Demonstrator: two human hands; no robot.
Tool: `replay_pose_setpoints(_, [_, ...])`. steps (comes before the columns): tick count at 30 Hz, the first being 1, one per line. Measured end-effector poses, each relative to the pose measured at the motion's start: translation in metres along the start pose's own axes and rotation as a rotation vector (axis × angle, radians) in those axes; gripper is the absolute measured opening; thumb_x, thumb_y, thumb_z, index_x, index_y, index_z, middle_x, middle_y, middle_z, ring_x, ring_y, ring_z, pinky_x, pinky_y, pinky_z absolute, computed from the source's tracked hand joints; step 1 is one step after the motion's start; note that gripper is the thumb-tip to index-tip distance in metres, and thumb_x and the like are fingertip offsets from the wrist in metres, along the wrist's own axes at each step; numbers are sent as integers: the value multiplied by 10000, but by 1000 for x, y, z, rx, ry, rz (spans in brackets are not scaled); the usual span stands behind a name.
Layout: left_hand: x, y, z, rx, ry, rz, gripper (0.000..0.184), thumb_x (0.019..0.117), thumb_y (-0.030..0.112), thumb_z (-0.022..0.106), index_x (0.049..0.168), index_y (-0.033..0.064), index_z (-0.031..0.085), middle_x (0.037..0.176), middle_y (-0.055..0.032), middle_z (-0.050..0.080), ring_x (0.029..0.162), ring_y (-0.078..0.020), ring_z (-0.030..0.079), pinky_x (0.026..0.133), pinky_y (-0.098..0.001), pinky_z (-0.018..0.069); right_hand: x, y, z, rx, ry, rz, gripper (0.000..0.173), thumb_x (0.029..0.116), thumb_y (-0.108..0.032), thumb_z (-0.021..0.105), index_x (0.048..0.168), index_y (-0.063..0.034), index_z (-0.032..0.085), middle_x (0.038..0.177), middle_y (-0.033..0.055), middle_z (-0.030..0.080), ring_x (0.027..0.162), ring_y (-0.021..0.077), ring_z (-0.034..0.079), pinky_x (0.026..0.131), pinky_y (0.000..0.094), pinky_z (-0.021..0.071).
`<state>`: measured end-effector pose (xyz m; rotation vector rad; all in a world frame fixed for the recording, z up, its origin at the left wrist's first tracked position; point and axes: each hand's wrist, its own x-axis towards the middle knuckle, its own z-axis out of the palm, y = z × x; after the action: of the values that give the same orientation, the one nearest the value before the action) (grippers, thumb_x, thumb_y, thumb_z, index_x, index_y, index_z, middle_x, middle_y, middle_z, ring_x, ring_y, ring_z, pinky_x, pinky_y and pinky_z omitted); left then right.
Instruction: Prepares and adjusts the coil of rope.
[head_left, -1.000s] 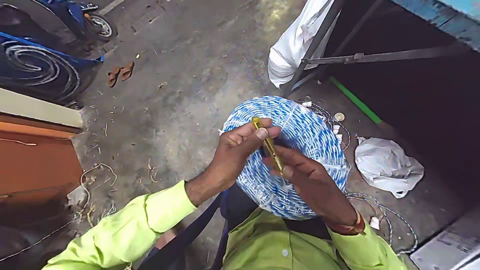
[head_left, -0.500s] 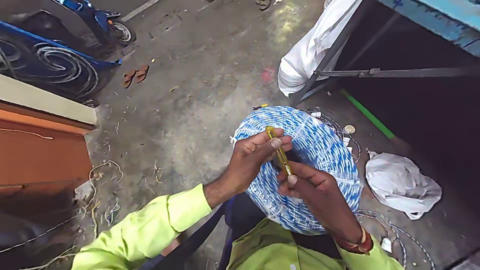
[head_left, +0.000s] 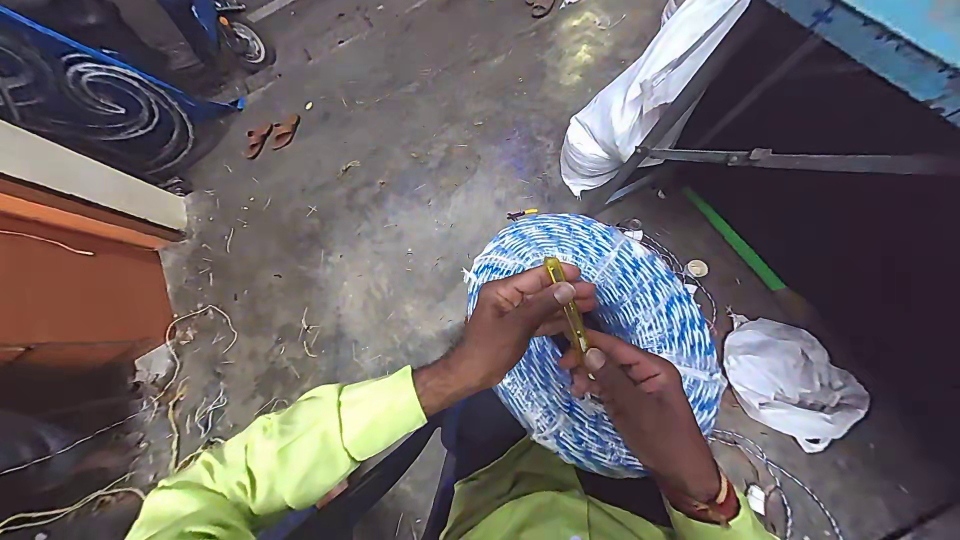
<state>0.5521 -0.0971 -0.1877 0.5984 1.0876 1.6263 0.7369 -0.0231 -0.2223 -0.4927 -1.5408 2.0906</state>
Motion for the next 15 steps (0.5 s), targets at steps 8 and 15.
replay_pose_setpoints(8, [1,-5,5,-12,-11,26,278,1064,53,500,1288,-47,631,1148,-153,731,1026,-234,730,907,-397,616,-3,2,5,-94,118,-63,270,1047,-156,585,1182,51,694,909,64,731,705,101,664,640,244,591])
replay_pose_setpoints(15, [1,-8,7,-3,-3,36,274,1065,57,498,1283,-42,633,1147,-150,730,1026,-234,728,903,-391,616,-5,3,10,-202,202,-96,243,1046,-159,587,1122,40,704,839,20,721,648,77,648,590,224,580])
